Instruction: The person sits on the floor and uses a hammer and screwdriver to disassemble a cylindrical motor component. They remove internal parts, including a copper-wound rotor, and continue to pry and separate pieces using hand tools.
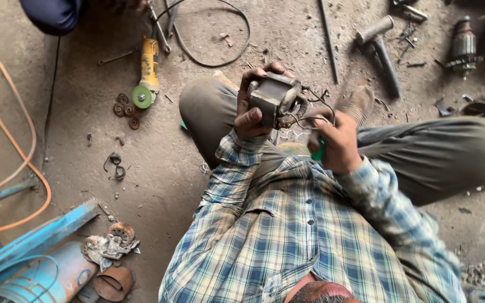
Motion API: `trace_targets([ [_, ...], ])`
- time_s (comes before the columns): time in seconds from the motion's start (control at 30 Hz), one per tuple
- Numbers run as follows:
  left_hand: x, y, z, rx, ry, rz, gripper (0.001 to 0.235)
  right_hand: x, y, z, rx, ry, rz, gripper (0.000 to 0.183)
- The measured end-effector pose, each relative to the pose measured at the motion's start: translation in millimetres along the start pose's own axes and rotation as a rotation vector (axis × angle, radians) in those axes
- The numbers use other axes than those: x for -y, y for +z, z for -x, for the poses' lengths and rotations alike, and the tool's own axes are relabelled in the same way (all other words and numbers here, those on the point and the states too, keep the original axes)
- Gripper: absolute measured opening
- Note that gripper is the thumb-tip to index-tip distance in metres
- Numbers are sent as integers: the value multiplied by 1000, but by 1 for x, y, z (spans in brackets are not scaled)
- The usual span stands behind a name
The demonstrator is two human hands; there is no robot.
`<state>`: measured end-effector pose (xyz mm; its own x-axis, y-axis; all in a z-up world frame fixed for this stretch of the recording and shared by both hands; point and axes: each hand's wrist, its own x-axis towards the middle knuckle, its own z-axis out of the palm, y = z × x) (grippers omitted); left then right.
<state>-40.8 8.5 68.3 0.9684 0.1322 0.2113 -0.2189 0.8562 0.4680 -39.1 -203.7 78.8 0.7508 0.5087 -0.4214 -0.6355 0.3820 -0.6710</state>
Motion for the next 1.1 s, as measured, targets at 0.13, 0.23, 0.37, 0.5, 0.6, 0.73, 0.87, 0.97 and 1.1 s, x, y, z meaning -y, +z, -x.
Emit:
trace_targets([
  [0.13, -5, 5, 0, 54, -31, -148, 65, 15, 20, -18, 32, 70, -137, 28],
  [0.23, -7, 5, 0, 68, -36, -241, 66, 24, 26, -20, -37, 192, -179, 22],
  [0.37, -9, 4, -6, 103, -76, -304, 70, 24, 22, -25, -39, 62, -44, 23],
  [0.5, -6, 3, -5, 1, -184, -300, 82, 22, 9, -30, 16, -181, 200, 19],
  [0.6, 5, -1, -6, -18, -181, -169, 73, 25, 2, -33, 17, -451, 653, 21],
  [0.73, 16, -13, 6, -163, -191, -88, 48, 17, -2, -29, 8, -634, 968, 25],
  [0.87, 24, -24, 6, -214, -228, -26, 44, 15, -2, -30, 70, -813, 939, 24],
  [0.97, 25, -22, 5, -180, -251, 72, 36, 14, 3, -24, 53, -888, 1120, 20],
  [1.1, 18, -14, -8, -64, -430, 215, 40, 18, 14, -15, 67, -1008, 1128, 24],
])
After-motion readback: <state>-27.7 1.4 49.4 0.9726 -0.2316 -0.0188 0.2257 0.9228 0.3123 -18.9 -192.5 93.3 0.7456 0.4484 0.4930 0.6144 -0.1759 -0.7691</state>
